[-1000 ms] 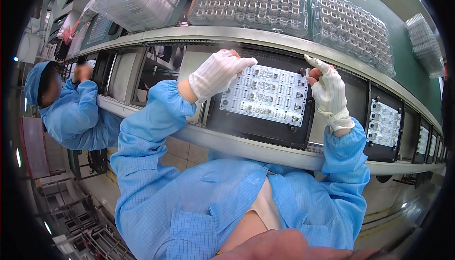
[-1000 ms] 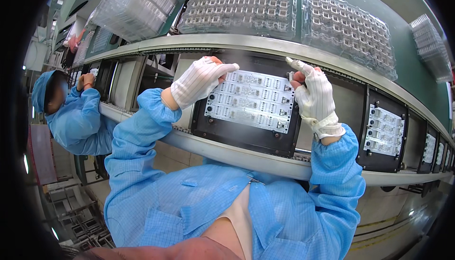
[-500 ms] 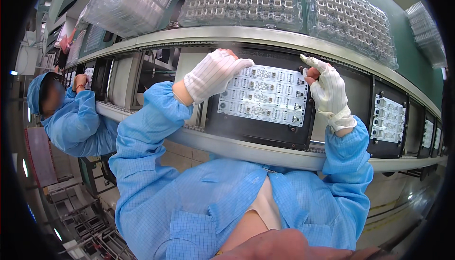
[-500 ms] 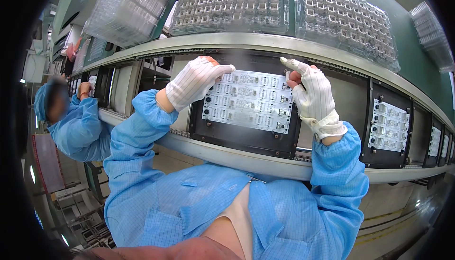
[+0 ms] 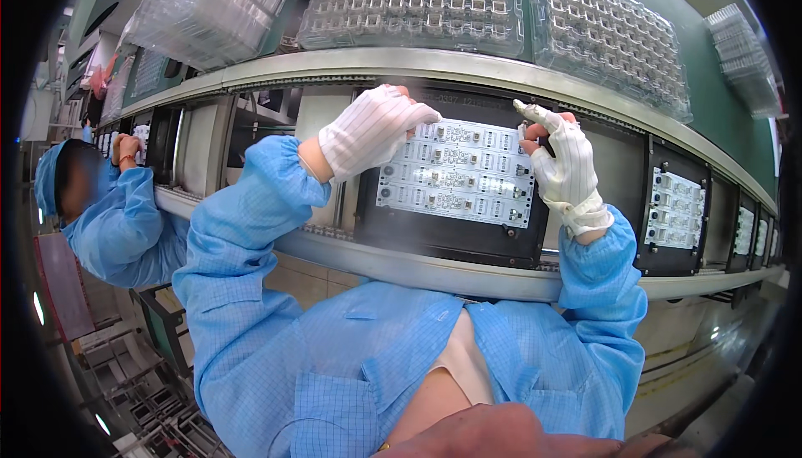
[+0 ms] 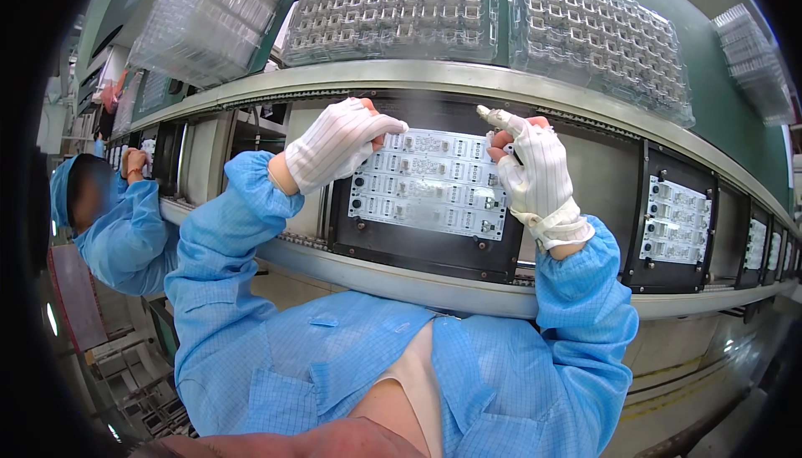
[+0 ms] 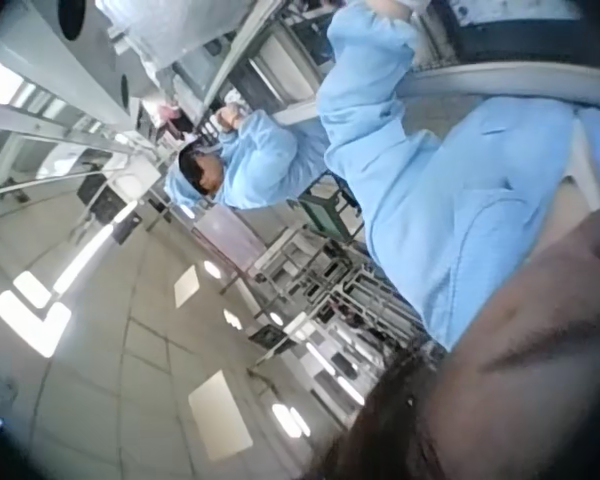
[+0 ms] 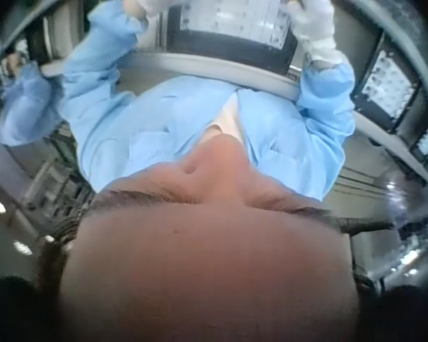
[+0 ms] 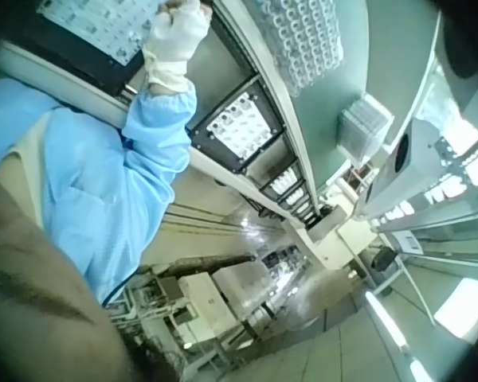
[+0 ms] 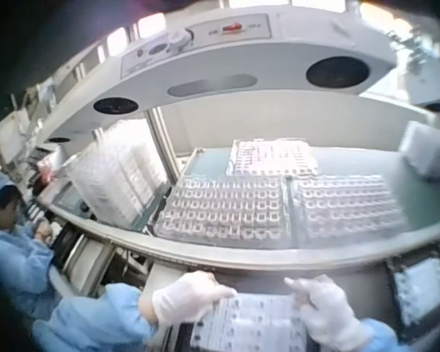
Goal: Placing small electronic components onto printed circuit boards on an assembly line.
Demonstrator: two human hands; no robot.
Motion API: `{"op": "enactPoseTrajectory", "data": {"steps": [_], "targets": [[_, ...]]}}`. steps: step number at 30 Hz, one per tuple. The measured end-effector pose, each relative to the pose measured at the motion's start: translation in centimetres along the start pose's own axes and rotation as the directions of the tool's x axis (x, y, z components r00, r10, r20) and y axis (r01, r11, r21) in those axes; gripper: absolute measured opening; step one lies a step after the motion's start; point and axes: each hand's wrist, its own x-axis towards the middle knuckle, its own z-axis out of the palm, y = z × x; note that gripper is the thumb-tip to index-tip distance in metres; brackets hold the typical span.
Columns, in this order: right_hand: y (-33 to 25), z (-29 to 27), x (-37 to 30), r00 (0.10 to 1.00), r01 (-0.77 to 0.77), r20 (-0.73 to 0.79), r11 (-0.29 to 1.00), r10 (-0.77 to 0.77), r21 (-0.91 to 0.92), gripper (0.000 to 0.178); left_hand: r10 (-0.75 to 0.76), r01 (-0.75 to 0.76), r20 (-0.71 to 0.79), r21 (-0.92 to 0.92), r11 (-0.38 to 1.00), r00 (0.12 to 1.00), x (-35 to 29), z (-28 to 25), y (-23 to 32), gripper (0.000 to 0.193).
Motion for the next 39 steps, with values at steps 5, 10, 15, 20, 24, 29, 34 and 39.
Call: {"op": "enactPoseTrajectory", "data": {"steps": [5,10,15,20,24,29,34,39], "targets": [[-2.5,0.2,0.6,0.990,-0.129,0.075,0.989,0.123,0.076,0.065,0.084,-0.088,0.035,0.138,0.987,0.996,-0.3,-0.1,-0.3,0.035],[-3.2,0.5,0.8,0.979,-0.180,0.103,0.983,0.177,0.025,0.073,0.003,0.020,-0.222,0.099,0.995,0.975,-2.7,1.4,0.2,0.035],[-2.3,1.9,0.9,0.981,0.021,0.194,0.991,0.005,-0.129,0.073,-0.073,0.050,-0.263,-0.094,0.994,0.962,-3.1,1.2,0.0,0.036],[-2.9,2.3,1.7,0.957,0.136,0.284,0.957,-0.060,-0.255,0.071,-0.066,0.034,-0.273,-0.117,0.993,0.960,-3.5,1.3,-0.6,0.037],[-3.5,2.0,2.6,0.929,0.161,0.368,0.935,-0.036,-0.315,0.069,-0.054,0.020,-0.288,-0.119,0.993,0.956,-3.7,1.5,-0.7,0.039],[-3.5,1.8,3.0,0.910,0.234,0.409,0.901,-0.070,-0.366,0.066,-0.047,0.021,-0.324,-0.082,0.996,0.945,-3.7,2.0,-0.8,0.027],[-3.3,1.3,3.6,0.918,-0.045,0.381,0.984,0.110,-0.175,0.064,-0.006,-0.011,-0.366,-0.045,0.999,0.931,-3.7,1.9,-0.8,0.027],[-4.1,1.8,3.5,0.915,0.183,0.403,0.926,-0.038,-0.329,0.063,-0.016,-0.014,-0.375,-0.076,0.997,0.927,-3.8,1.8,-0.5,0.029]]}}
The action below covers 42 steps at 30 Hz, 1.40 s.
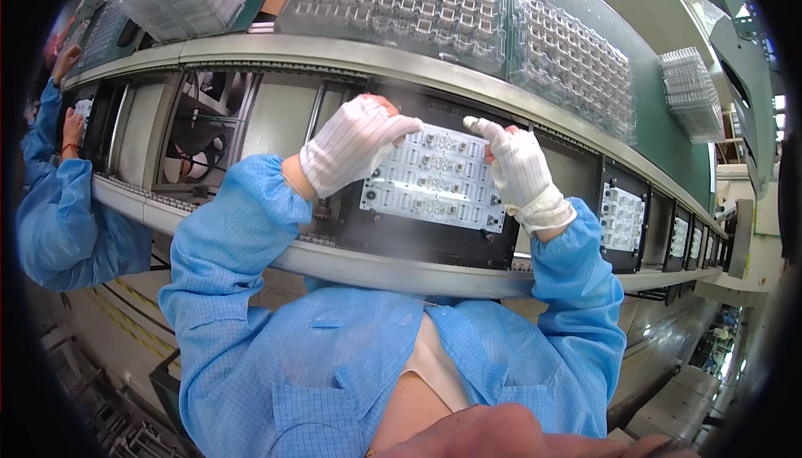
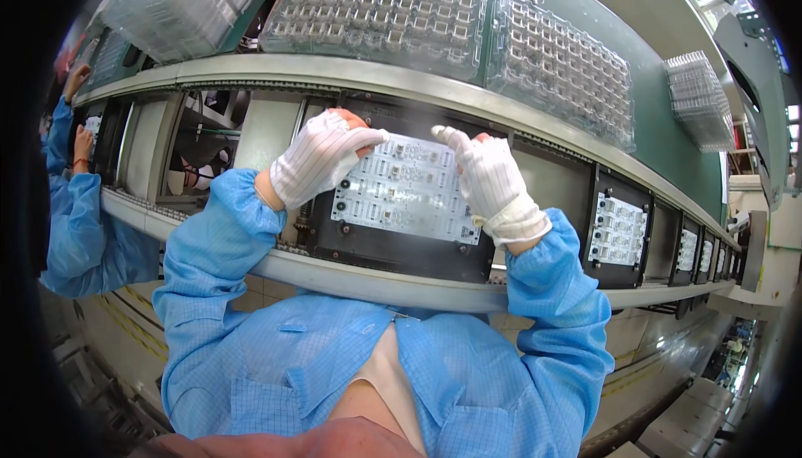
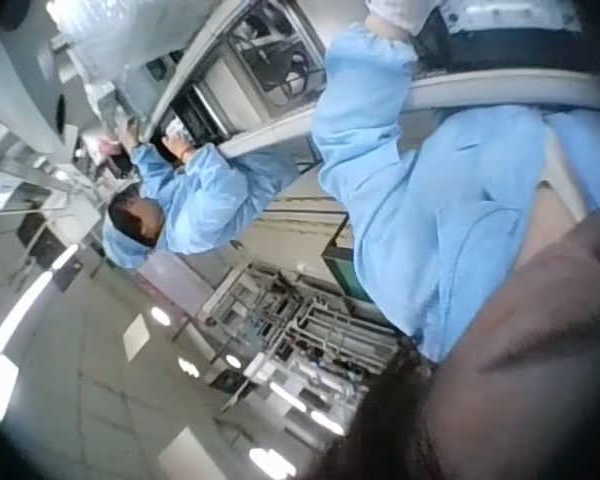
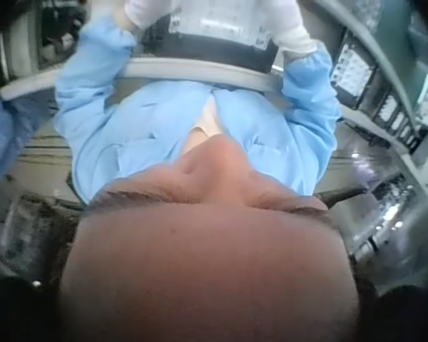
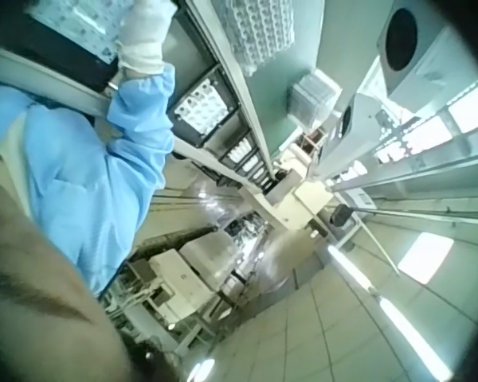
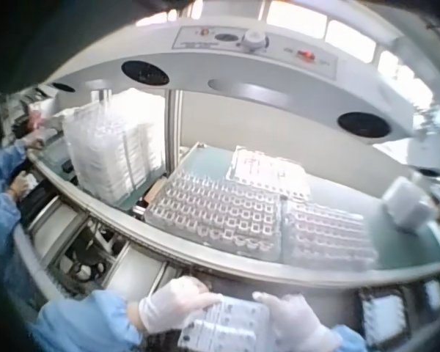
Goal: Placing small electronic components onto printed circuit boards on an assembly line.
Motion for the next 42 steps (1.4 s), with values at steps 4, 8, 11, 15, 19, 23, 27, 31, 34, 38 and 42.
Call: {"op": "enactPoseTrajectory", "data": {"steps": [4,8,11,15,19,23,27,31,34,38,42], "targets": [[-0.7,0.8,-1.2,0.995,0.054,-0.077,0.985,-0.068,-0.166,0.053,-0.088,0.086,-0.056,-0.031,0.996,0.995,1.3,-0.8,-0.1,0.033],[-0.4,1.1,-1.7,0.989,0.075,-0.110,0.976,-0.099,-0.206,0.051,-0.058,0.074,-0.239,0.056,0.996,0.969,6.8,-0.2,-4.0,0.029],[0.1,-0.7,-1.7,0.999,-0.003,-0.034,1.000,0.003,-0.006,0.058,-0.085,0.096,-0.075,0.162,0.982,0.994,10.0,1.3,-7.8,0.025],[3.5,-3.1,-0.6,0.983,-0.129,-0.117,0.988,0.139,0.091,0.057,-0.162,0.127,0.109,0.270,0.954,0.981,10.6,1.8,-10.0,0.023],[9.5,-4.5,1.7,0.907,-0.193,-0.376,0.981,0.191,0.033,0.054,-0.253,0.237,0.262,0.094,0.967,0.931,11.8,-0.9,-9.0,0.027],[13.7,-3.8,5.2,0.876,-0.385,-0.345,0.920,0.337,-0.079,0.046,-0.179,0.177,0.056,0.051,0.983,0.982,11.1,-1.5,-7.1,0.030],[17.4,-2.5,6.4,0.927,-0.373,-0.210,0.816,0.310,-0.442,0.044,-0.099,0.102,0.054,-0.055,0.993,0.994,8.5,-1.7,-1.6,0.034],[16.3,-4.0,6.7,0.905,-0.409,-0.241,0.869,0.349,-0.279,0.048,-0.064,0.074,0.126,-0.070,0.995,0.990,4.4,-1.7,2.4,0.032],[15.1,-4.8,6.1,0.888,-0.397,-0.306,0.908,0.344,-0.131,0.048,-0.060,0.053,0.196,0.037,0.998,0.979,2.7,-1.6,3.2,0.032],[11.0,-4.2,4.4,0.880,-0.247,-0.419,0.969,0.224,-0.002,0.049,-0.006,-0.005,0.206,0.053,0.999,0.979,1.4,-0.9,3.2,0.031],[7.9,-2.8,2.4,0.896,-0.173,-0.416,0.985,0.153,-0.012,0.051,-0.025,-0.027,0.314,0.160,0.987,0.949,1.0,-0.6,3.4,0.033]]}}
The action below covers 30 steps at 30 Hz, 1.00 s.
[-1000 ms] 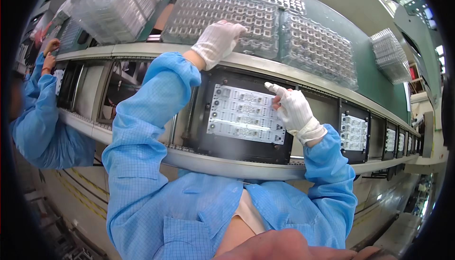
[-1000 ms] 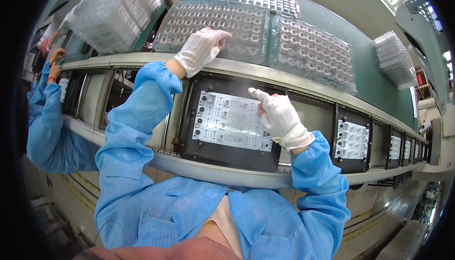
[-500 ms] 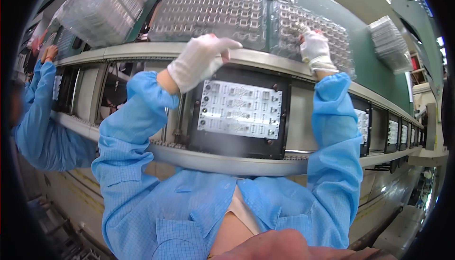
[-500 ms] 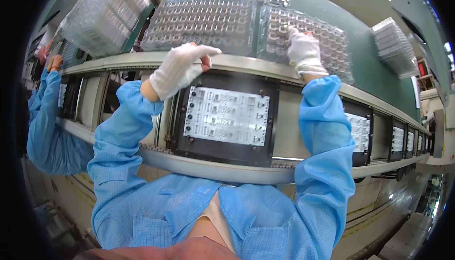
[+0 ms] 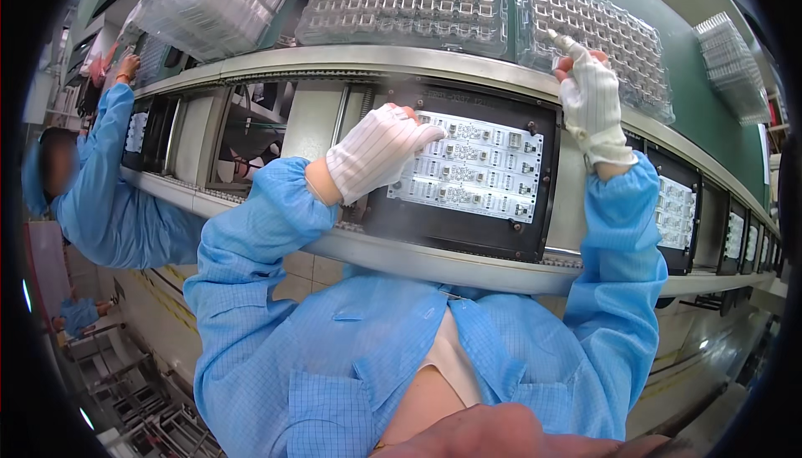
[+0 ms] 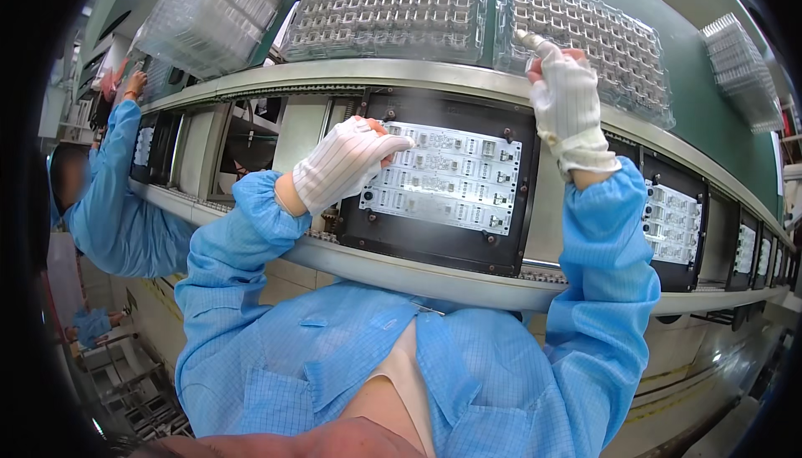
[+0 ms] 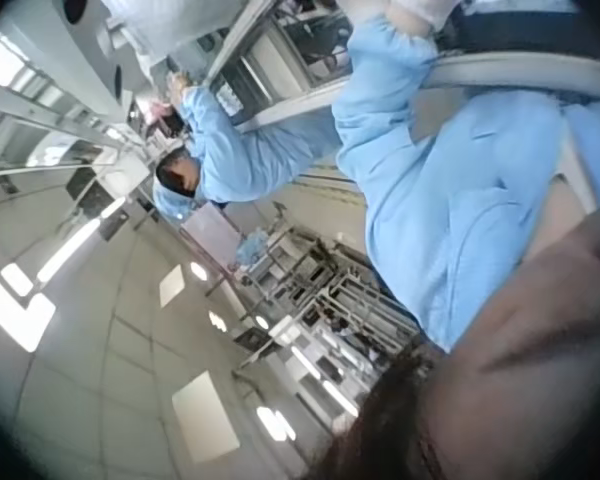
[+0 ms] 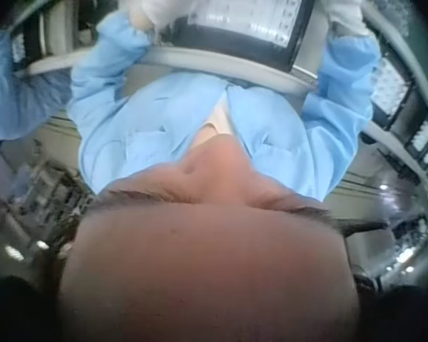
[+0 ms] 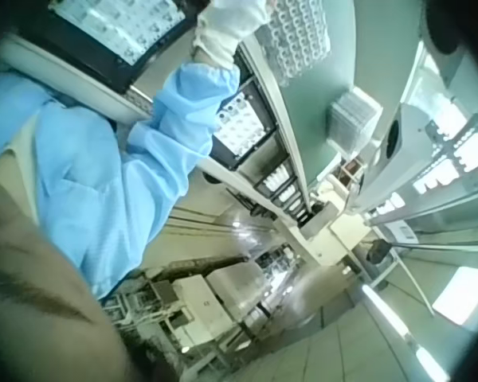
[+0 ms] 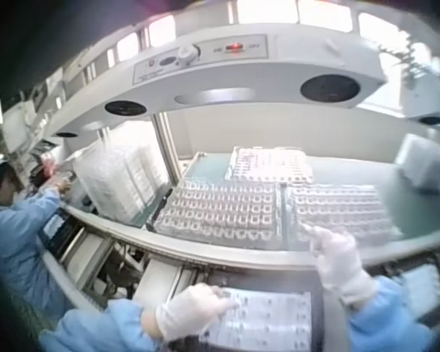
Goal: Placing small electronic components onto printed circuit boards on an assembly line.
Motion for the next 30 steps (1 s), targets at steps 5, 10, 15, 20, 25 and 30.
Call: {"op": "enactPoseTrajectory", "data": {"steps": [5,10,15,20,25,30], "targets": [[-1.0,-0.1,-3.0,0.998,0.064,-0.022,0.992,-0.062,0.104,0.055,-0.034,0.031,0.086,0.033,0.999,0.996,0.5,-0.2,0.3,0.033],[-2.5,-0.4,-4.0,0.997,0.076,0.004,0.980,-0.078,0.183,0.057,-0.043,0.047,0.025,-0.166,0.985,0.999,0.4,-0.4,-0.4,0.039],[-3.5,-0.6,-5.0,0.991,0.082,0.081,0.972,-0.102,0.221,0.054,-0.057,0.060,0.019,-0.269,0.961,0.998,0.3,-0.4,-0.9,0.037],[-4.5,-0.8,-5.4,0.989,0.079,0.100,0.965,-0.107,0.249,0.055,-0.173,0.200,0.102,-0.396,0.896,0.980,0.6,-0.7,-0.8,0.035],[-4.9,-1.1,-6.1,0.990,0.106,0.062,0.952,-0.129,0.287,0.060,-0.049,0.061,0.051,-0.271,0.961,0.998,1.0,-0.7,-0.8,0.035],[-5.9,-1.4,-6.8,0.981,0.002,0.186,0.952,-0.061,0.305,0.067,-0.004,-0.003,-0.035,-0.195,0.981,0.999,0.1,0.4,-0.8,0.032]]}}
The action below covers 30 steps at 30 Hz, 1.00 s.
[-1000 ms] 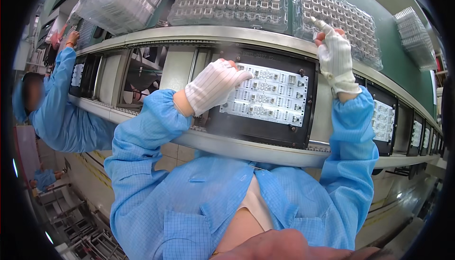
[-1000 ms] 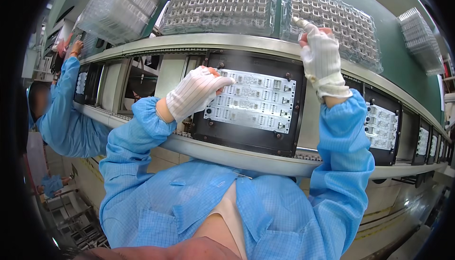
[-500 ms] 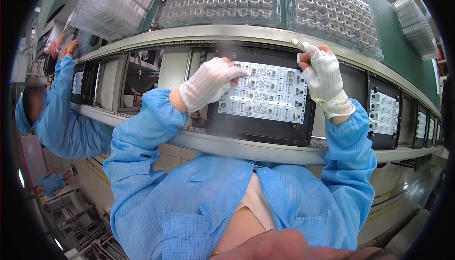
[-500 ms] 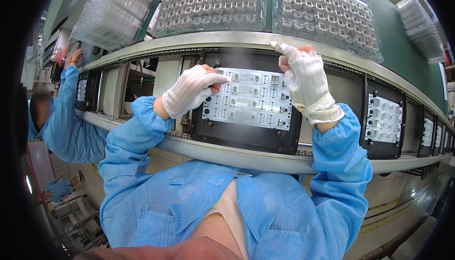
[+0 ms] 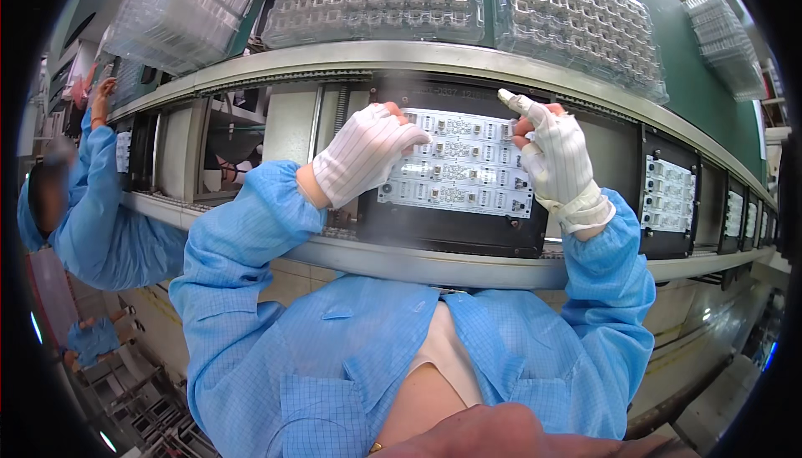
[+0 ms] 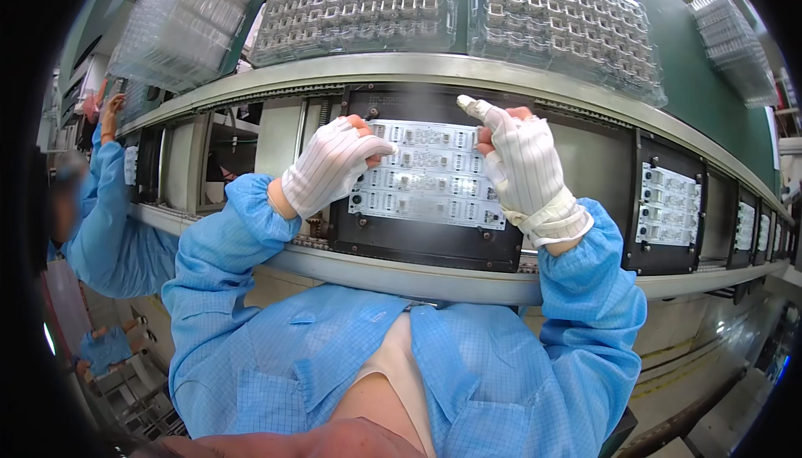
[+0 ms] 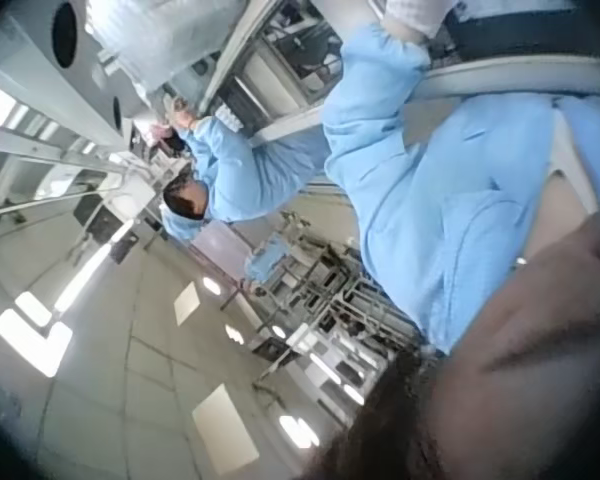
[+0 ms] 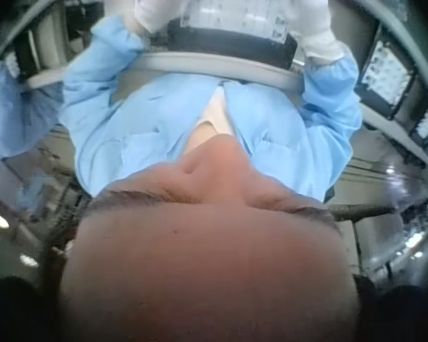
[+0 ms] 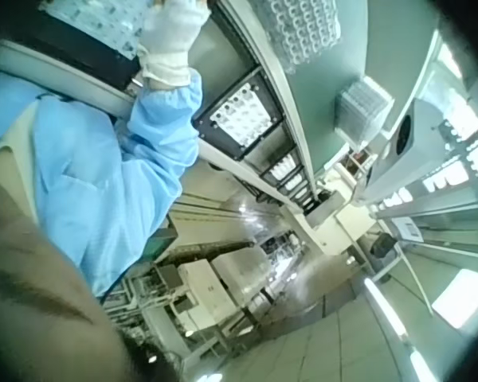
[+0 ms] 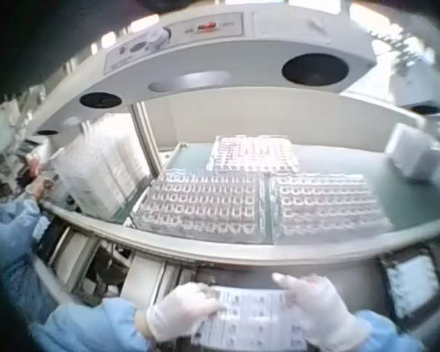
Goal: Placing small electronic components onto printed circuit boards on an assembly line.
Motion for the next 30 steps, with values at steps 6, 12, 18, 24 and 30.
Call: {"op": "enactPoseTrajectory", "data": {"steps": [6,12,18,24,30], "targets": [[-1.2,1.0,-1.6,0.991,-0.097,0.094,0.995,0.095,0.019,0.075,0.014,-0.016,-0.073,-0.016,1.000,0.997,-0.7,0.3,-0.3,0.031],[-1.5,2.0,-1.3,0.995,-0.011,0.096,0.998,0.017,-0.062,0.074,-0.062,0.035,-0.181,-0.149,0.988,0.981,-1.3,-0.3,-0.8,0.037],[-1.9,1.9,-0.6,0.980,0.055,0.197,0.990,-0.028,-0.133,0.067,-0.092,0.049,-0.279,-0.157,0.986,0.956,-1.6,-0.7,-2.0,0.032],[-1.9,1.8,-0.4,0.956,0.107,0.291,0.955,-0.023,-0.276,0.066,-0.145,0.103,-0.292,-0.156,0.982,0.945,-2.4,-0.9,-3.1,0.030],[-2.6,1.4,0.8,0.956,0.020,0.289,0.974,0.046,-0.224,0.065,-0.133,0.092,-0.286,-0.154,0.984,0.949,-2.6,-1.2,-3.3,0.029]]}}
